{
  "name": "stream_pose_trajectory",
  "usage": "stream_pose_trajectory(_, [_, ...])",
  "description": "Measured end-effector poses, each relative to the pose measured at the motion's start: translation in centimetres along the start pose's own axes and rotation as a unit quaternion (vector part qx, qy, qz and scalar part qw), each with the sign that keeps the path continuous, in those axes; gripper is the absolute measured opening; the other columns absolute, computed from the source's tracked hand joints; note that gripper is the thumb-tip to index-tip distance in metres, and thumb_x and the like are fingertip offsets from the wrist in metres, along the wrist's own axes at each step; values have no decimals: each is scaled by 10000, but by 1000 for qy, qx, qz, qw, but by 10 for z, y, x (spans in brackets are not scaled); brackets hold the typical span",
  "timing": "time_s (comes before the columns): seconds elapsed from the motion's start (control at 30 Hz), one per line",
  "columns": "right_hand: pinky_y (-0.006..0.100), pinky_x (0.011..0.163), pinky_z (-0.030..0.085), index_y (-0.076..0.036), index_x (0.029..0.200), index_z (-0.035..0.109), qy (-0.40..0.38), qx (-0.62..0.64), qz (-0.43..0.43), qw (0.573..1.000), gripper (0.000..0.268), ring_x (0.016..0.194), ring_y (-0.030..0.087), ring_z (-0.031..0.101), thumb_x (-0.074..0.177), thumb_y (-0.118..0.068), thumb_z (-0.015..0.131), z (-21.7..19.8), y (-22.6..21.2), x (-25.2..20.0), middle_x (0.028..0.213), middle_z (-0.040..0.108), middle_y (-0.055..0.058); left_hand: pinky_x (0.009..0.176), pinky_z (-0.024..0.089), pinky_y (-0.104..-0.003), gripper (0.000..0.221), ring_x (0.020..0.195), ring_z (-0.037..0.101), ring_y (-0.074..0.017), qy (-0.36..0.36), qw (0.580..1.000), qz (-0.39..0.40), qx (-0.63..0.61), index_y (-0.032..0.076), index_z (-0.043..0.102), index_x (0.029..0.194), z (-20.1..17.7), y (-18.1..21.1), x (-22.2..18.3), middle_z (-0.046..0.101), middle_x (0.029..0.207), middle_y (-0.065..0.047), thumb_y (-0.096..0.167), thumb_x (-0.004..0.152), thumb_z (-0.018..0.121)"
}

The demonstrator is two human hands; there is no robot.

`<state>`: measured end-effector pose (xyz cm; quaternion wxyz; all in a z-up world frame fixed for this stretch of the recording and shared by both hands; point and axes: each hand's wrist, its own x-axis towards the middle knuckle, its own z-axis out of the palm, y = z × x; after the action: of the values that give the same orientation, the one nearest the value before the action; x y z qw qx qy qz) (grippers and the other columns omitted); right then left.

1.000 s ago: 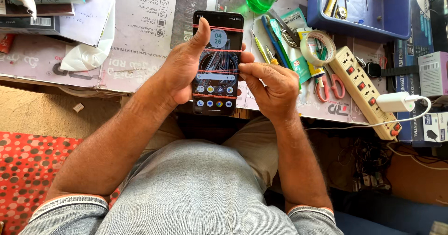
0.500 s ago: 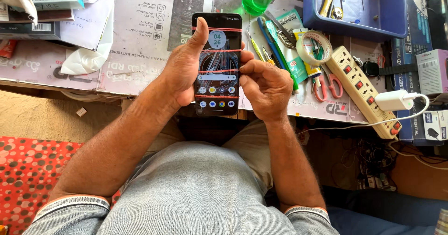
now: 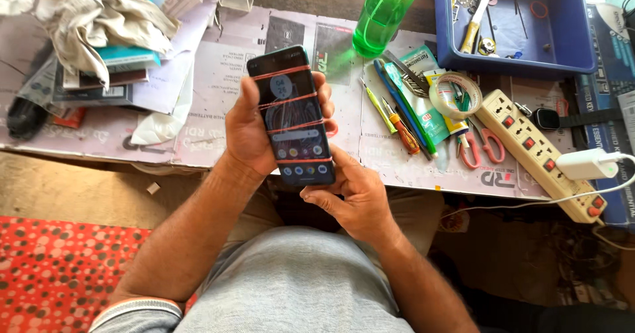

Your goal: The person wraps several rubber bands around a mobile phone to secure a new screen or back panel. The person then removes the rubber bands, handles a small red circular part, and re-applies several rubber bands around the phone to hold the components in place.

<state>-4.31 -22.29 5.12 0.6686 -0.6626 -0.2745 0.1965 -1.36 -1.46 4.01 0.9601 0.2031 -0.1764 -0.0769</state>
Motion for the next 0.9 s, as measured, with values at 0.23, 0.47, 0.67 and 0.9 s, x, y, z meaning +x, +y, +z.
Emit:
stream_pose_trajectory(0.23, [286, 893, 632, 37, 1482, 462, 1, -43, -51, 998, 622, 999, 138, 761, 938, -26, 758, 2, 8, -1, 1098, 781, 115, 1095, 500, -483, 910, 1153, 600, -302, -37, 999, -10, -21, -41, 542, 1394, -4, -1, -3, 603, 1195, -173, 717, 909, 674])
stream_pose_trajectory(0.47, [275, 865, 616, 41, 1470, 481, 5, -67, -43, 997, 597, 959, 130, 770, 941, -30, 749, -4, 12, 3, 1043, 798, 108, 1054, 514, -453, 857, 1084, 591, -279, -29, 999, -8, -18, -27, 549, 1376, -7, -4, -3, 596, 1171, -166, 694, 935, 692])
stream_pose_trajectory(0.67, [288, 877, 621, 89, 1449, 490, 0, 122, 33, 992, 541, 974, 152, 752, 958, 13, 705, -6, 30, 10, 1103, 749, 127, 975, 572, -450, 946, 1136, 655, -289, 10, 997, 2, 80, -54, 543, 1416, 5, 4, 0, 612, 1214, -199, 707, 882, 717])
stream_pose_trajectory(0.9, [280, 798, 620, 19, 1319, 643, 21, -118, 1, 993, 436, 902, 126, 739, 893, 84, 703, -41, 24, 25, 1103, 767, 104, 912, 637, -514, 773, 1045, 724, -316, 128, 988, -38, 71, -19, 585, 1343, 1, 22, 5, 687, 1169, -169, 573, 877, 763])
